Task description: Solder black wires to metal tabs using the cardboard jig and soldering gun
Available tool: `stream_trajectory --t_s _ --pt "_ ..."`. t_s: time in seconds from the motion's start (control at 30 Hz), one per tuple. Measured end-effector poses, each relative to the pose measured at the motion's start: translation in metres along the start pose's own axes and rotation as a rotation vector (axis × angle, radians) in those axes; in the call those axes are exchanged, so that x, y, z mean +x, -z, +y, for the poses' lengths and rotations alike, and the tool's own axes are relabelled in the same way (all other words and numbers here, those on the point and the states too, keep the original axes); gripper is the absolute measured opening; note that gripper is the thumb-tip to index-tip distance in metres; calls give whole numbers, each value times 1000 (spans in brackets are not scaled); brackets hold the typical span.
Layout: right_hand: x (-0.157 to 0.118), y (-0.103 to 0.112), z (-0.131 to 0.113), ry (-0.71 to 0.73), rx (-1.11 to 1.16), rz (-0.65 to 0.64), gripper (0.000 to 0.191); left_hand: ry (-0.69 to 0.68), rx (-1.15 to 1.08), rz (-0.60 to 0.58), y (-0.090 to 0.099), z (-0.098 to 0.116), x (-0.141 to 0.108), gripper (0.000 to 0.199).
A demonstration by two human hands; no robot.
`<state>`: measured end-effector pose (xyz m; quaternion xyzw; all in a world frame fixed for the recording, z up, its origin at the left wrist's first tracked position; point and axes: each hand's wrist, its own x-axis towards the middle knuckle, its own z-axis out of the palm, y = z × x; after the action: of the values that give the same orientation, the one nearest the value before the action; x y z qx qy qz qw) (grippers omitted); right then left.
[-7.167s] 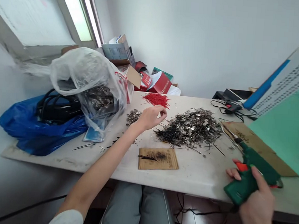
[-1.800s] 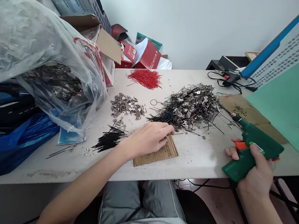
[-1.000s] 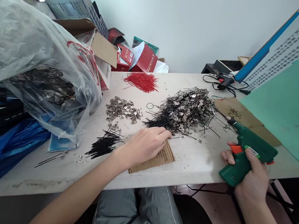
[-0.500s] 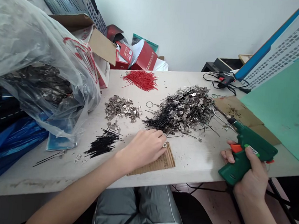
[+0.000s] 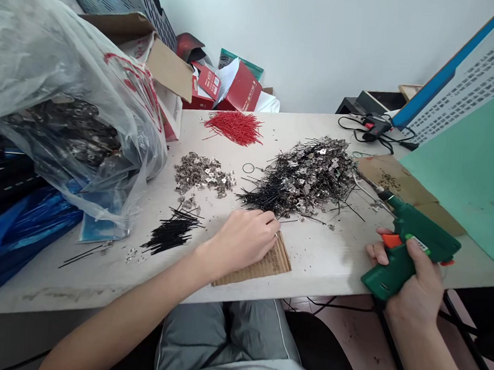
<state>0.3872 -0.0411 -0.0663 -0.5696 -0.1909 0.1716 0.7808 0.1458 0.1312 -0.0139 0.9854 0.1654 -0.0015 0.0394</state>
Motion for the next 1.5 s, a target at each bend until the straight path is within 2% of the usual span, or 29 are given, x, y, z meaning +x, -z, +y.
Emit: stream_trajectory --t_s 0.23,0.33,0.43,0.5,0.57,0.63,0.77,0.83,0.97,1.2,1.5 --pt "-1 0 -3 -5 -1 -4 20 3 -27 -19 0 3 1 26" --pt "0 0 -4 -7 1 -1 18 31 -108 -31 15 -3 -4 22" --pt "0 0 -4 -12 -7 6 18 95 -270 -40 40 -20 -19 15" --pt "0 1 -3 -10 -16 1 19 141 -354 -112 53 -31 -29 11" --pt "0 2 -3 -9 -19 -13 22 190 -385 -250 58 -38 -35 9" --pt "1 3 -2 -10 -18 -20 25 194 -367 -310 54 -38 -35 9" --pt "2 5 -1 -11 -22 -11 29 146 -273 -310 40 -29 -29 6" --pt "2 5 0 -13 -25 -7 29 142 -255 -317 36 -27 -28 11" --pt "2 5 -1 -17 -26 -7 27 147 -282 -308 36 -32 -28 19" --pt "1 2 -2 -14 -24 1 24 144 -341 -260 36 -34 -26 15" --pt "0 0 -2 -7 -9 3 23 119 -360 -209 27 -40 -25 19"
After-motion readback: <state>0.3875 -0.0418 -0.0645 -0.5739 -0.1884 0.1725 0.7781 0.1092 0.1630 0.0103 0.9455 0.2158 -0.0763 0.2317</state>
